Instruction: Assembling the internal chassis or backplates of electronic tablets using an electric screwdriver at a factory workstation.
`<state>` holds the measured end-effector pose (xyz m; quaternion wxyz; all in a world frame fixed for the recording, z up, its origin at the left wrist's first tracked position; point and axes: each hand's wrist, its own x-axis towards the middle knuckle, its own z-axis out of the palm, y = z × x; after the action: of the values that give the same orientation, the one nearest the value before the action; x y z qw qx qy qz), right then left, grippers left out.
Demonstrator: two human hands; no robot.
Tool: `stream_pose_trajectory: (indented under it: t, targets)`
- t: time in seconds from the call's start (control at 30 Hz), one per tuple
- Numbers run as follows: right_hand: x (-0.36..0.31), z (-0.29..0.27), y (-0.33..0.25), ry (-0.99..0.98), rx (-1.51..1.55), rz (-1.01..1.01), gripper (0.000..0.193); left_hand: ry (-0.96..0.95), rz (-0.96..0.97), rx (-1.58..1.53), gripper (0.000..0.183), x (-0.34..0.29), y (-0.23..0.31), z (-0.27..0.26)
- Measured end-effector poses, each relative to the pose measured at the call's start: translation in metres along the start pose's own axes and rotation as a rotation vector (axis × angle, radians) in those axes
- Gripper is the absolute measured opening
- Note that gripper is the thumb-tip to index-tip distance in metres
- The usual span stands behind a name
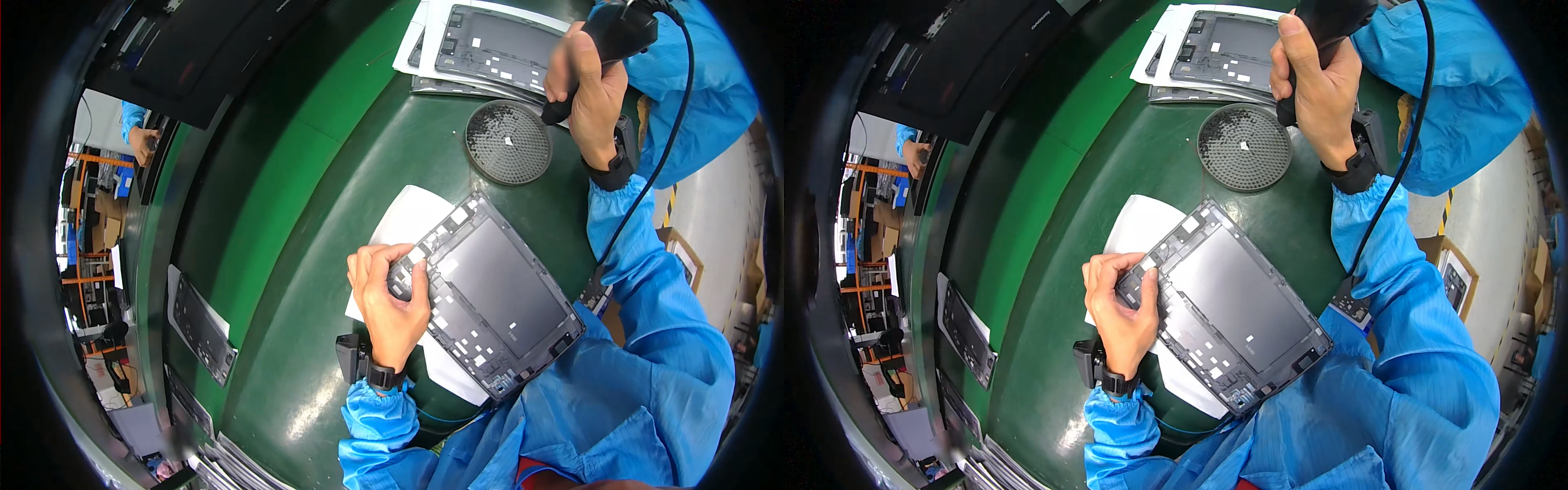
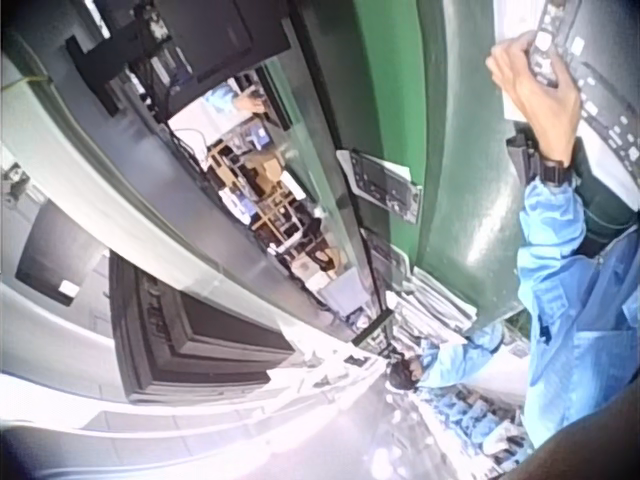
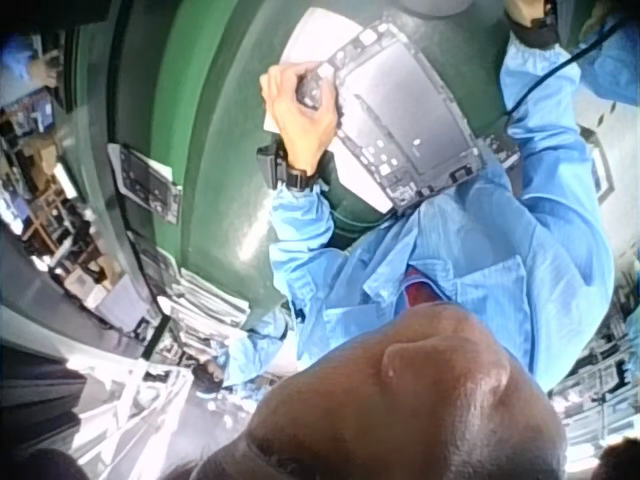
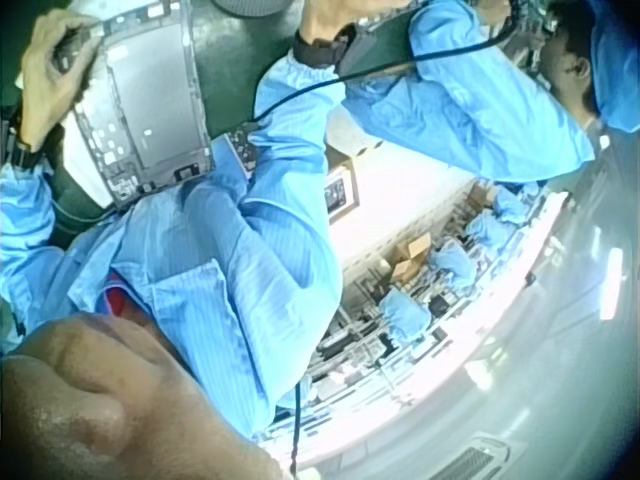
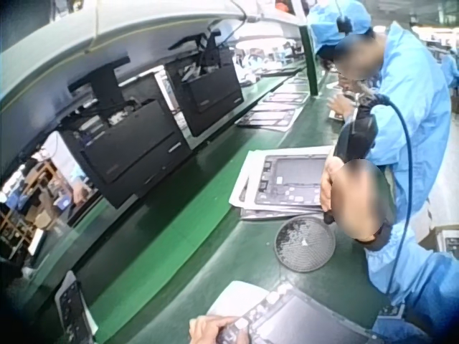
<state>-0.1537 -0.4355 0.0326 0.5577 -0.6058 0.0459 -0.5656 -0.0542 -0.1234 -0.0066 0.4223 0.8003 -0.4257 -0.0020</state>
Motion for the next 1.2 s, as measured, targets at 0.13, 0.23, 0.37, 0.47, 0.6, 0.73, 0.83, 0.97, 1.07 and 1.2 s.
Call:
stream_pose_trajectory:
  t: [0.13, 0.23, 0.37, 0.47, 0.6, 0.73, 0.83, 0.97, 1.07, 1.2]
  targets:
    - [0.002, 0.0, 0.002, -0.047, -0.092, -0.042, 0.025, 0.004, 0.005, 0.001, 0.019, 0.0, -0.001, 0.0]
    - [0.001, 0.0, 0.002, -0.049, -0.116, -0.048, 0.025, 0.007, 0.006, -0.003, 0.019, 0.0, -0.001, 0.0]
    - [-0.001, 0.002, 0.001, -0.033, -0.107, -0.03, 0.025, 0.011, 0.004, -0.009, 0.019, 0.0, -0.001, 0.0]
    - [-0.001, 0.001, 0.004, -0.017, -0.077, -0.025, 0.025, 0.01, 0.008, -0.007, 0.02, -0.001, -0.002, -0.001]
    - [-0.001, 0.003, 0.002, -0.039, -0.105, -0.034, 0.025, 0.018, 0.01, -0.011, 0.02, 0.001, -0.001, 0.0]
    - [-0.002, 0.005, 0.001, -0.02, -0.116, -0.026, 0.025, 0.021, 0.01, -0.013, 0.019, 0.0, -0.002, 0.0]
    - [-0.002, 0.005, 0.001, -0.025, -0.111, -0.035, 0.025, 0.024, 0.005, -0.014, 0.02, -0.001, -0.002, 0.0]
    - [-0.001, 0.001, -0.001, -0.026, -0.15, -0.016, 0.023, 0.025, 0.011, -0.024, 0.02, -0.001, -0.002, 0.001]
    - [-0.002, 0.01, -0.017, 0.012, -0.088, -0.001, 0.024, 0.038, 0.009, -0.019, 0.021, -0.003, -0.001, 0.001]
    - [-0.016, 0.069, -0.049, -0.115, 0.098, 0.014, 0.032, 0.066, 0.026, -0.001, 0.022, -0.006, -0.008, 0.0]
